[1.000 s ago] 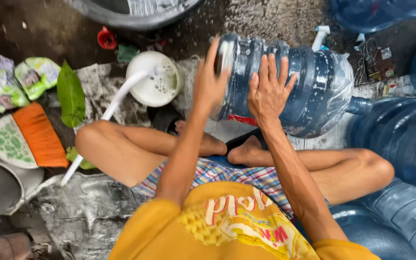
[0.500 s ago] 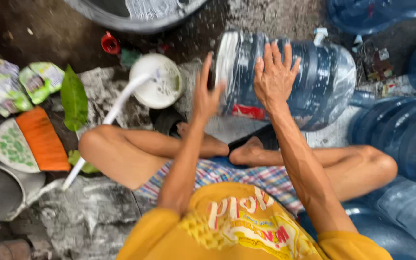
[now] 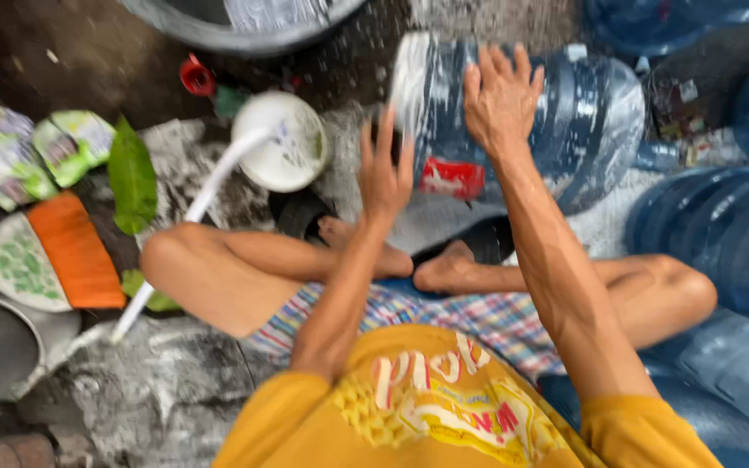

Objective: The person sits on the ground and uses a sponge and soapy water to scrub the exterior of a large plastic water jug.

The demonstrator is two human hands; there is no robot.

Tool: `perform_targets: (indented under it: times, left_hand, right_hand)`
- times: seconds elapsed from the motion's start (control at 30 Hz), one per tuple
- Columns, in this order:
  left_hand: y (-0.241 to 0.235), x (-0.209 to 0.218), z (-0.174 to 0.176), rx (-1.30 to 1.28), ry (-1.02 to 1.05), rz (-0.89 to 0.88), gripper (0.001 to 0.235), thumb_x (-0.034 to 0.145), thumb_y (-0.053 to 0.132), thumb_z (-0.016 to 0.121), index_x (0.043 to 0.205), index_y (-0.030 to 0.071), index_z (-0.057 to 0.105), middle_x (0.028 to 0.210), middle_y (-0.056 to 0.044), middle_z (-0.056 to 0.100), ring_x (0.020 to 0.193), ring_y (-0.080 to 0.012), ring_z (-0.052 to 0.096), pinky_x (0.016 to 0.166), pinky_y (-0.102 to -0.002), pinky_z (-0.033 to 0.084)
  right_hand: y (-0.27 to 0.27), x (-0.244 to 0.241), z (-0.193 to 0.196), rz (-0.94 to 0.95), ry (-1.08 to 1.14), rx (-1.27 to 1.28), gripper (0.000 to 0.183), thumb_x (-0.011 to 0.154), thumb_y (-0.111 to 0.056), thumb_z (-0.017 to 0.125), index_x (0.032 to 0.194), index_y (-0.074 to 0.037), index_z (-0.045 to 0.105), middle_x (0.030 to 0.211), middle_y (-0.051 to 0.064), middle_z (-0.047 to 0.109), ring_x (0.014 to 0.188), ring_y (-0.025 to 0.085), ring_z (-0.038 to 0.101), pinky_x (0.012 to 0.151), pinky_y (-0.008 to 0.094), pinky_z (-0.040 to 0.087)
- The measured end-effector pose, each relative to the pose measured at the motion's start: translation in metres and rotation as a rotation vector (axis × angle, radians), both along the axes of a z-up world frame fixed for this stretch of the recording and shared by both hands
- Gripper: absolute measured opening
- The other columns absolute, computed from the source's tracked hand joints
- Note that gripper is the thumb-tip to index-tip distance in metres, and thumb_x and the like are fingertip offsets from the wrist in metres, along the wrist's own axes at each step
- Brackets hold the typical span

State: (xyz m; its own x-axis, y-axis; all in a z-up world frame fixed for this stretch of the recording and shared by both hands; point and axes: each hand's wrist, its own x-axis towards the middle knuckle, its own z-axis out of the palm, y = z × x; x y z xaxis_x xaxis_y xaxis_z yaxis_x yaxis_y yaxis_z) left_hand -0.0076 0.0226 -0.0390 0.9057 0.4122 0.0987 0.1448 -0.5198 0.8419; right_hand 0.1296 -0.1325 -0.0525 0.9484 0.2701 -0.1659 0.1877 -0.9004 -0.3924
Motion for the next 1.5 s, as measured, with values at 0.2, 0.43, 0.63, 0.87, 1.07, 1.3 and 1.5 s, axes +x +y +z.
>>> perform_targets:
  times: [0.2, 0.43, 0.63, 0.87, 1.07, 1.3, 1.5]
  left_hand:
    - [0.021, 0.089, 0.006, 0.194, 0.079, -0.123, 0.050, 0.094, 0.042, 0.055, 0.139, 0.033, 0.034, 0.126, -0.020, 0.054, 0.106, -0.0480, 0.057, 0.076, -0.054, 0.048]
    - [-0.018, -0.061, -0.075, 0.059, 0.071, 0.029, 0.053, 0.097, 0.033, 0.052, 0.142, 0.021, 0.028, 0.140, -0.026, 0.030, 0.118, -0.0503, 0.046, 0.078, -0.054, 0.046]
    - [0.005, 0.066, -0.004, 0.361, -0.040, 0.025, 0.059, 0.100, 0.028, 0.057, 0.146, 0.033, 0.019, 0.129, -0.017, 0.047, 0.091, -0.0359, 0.059, 0.066, -0.041, 0.055]
    - [-0.010, -0.014, 0.014, 0.207, 0.064, -0.042, 0.055, 0.099, 0.028, 0.055, 0.145, 0.027, 0.025, 0.141, -0.022, 0.038, 0.124, -0.0431, 0.050, 0.064, -0.046, 0.055]
    - [-0.010, -0.050, -0.032, 0.070, 0.006, -0.039, 0.055, 0.097, 0.024, 0.056, 0.143, 0.022, 0.027, 0.143, -0.022, 0.029, 0.126, -0.0472, 0.044, 0.077, -0.051, 0.048]
    - [-0.006, -0.002, 0.029, 0.115, 0.022, -0.012, 0.059, 0.095, 0.021, 0.054, 0.145, 0.026, 0.024, 0.135, -0.018, 0.040, 0.112, -0.0392, 0.054, 0.073, -0.046, 0.054]
    - [-0.010, -0.033, 0.024, 0.137, -0.012, -0.047, 0.055, 0.096, 0.020, 0.058, 0.143, 0.021, 0.029, 0.134, -0.020, 0.039, 0.117, -0.0431, 0.051, 0.076, -0.049, 0.051]
  right_hand:
    - [0.005, 0.015, 0.003, 0.071, -0.214, -0.023, 0.049, 0.102, -0.039, 0.027, 0.135, -0.010, 0.047, 0.135, 0.014, 0.046, 0.127, 0.037, 0.023, 0.104, 0.065, 0.017]
    - [0.010, 0.028, -0.002, 0.031, -0.150, 0.001, 0.047, 0.099, -0.040, 0.029, 0.131, -0.013, 0.050, 0.133, 0.011, 0.047, 0.127, 0.038, 0.026, 0.101, 0.064, 0.015]
    - [0.008, 0.032, 0.008, 0.137, -0.355, 0.011, 0.041, 0.102, -0.030, 0.036, 0.129, -0.009, 0.057, 0.122, 0.016, 0.061, 0.116, 0.038, 0.039, 0.089, 0.064, 0.028]
    - [0.015, 0.029, 0.022, 0.046, -0.136, -0.025, 0.051, 0.100, -0.036, 0.028, 0.130, -0.005, 0.054, 0.129, 0.015, 0.054, 0.124, 0.036, 0.032, 0.098, 0.062, 0.019]
    - [0.006, -0.005, 0.008, 0.044, -0.200, 0.029, 0.048, 0.103, -0.038, 0.025, 0.137, -0.012, 0.044, 0.139, 0.011, 0.041, 0.132, 0.034, 0.021, 0.110, 0.059, 0.016]
    - [0.013, -0.042, 0.028, 0.026, -0.301, -0.001, 0.046, 0.103, -0.035, 0.032, 0.134, -0.006, 0.050, 0.136, 0.012, 0.049, 0.132, 0.033, 0.025, 0.106, 0.057, 0.019]
    - [0.011, -0.074, 0.031, 0.008, -0.440, 0.033, 0.041, 0.103, -0.032, 0.045, 0.137, -0.010, 0.048, 0.139, 0.007, 0.047, 0.134, 0.029, 0.024, 0.109, 0.054, 0.021]
